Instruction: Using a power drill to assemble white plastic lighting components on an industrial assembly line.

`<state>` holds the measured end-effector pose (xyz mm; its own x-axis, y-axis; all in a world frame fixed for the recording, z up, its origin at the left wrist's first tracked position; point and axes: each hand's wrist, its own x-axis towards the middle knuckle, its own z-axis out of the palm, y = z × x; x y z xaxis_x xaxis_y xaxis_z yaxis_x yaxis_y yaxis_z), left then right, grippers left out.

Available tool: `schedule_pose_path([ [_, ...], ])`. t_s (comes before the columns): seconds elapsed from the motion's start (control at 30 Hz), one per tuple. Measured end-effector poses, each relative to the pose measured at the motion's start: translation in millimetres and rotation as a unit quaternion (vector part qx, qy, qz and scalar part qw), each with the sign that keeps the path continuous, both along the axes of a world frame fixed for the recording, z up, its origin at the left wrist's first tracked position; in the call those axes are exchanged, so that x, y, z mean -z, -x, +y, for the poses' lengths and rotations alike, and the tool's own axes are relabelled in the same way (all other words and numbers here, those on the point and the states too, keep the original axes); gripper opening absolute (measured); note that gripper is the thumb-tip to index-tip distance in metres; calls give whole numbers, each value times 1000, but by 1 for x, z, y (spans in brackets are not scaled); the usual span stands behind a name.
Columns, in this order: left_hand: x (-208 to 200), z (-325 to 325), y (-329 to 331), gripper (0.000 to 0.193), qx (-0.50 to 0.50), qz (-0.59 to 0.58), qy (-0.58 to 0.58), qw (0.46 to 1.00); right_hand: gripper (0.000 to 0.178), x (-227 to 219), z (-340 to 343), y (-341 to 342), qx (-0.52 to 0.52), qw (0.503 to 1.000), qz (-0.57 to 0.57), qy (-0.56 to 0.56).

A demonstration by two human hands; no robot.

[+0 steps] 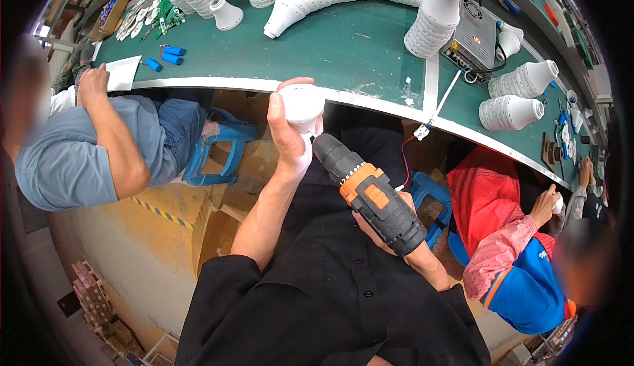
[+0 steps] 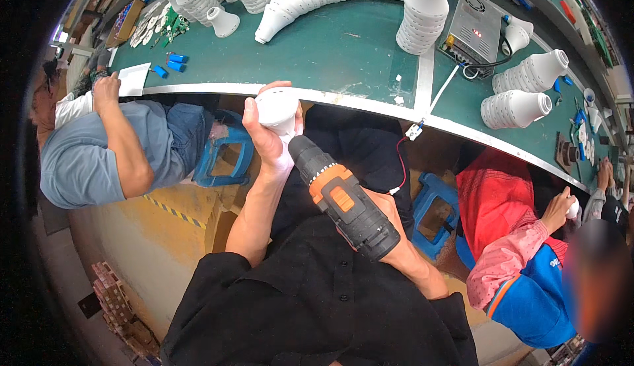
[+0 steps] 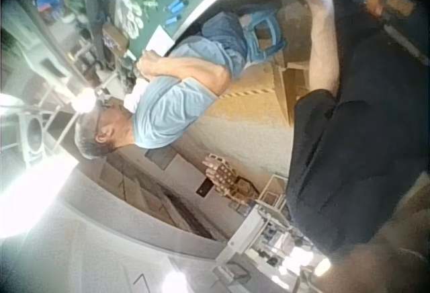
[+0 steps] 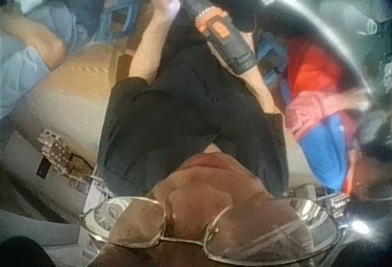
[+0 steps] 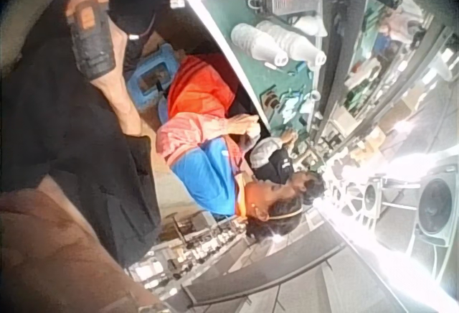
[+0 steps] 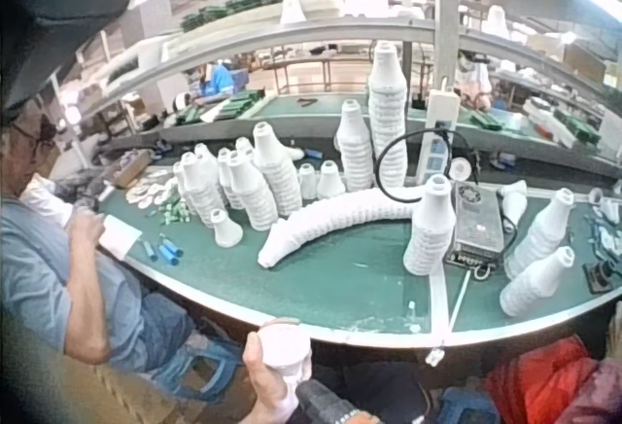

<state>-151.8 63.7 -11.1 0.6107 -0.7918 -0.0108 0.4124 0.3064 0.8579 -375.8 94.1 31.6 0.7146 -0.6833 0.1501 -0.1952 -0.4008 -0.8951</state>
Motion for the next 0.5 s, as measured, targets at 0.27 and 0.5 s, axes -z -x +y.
schedule_pose_path([
  [0.27,-2,-4,0,67,8,-10,5,1000,17,-8,-1,-4,30,998,-48,7],
  [0.5,-3,-10,-13,68,-9,1,2,1000,20,-7,-2,0,18,1000,-13,0],
])
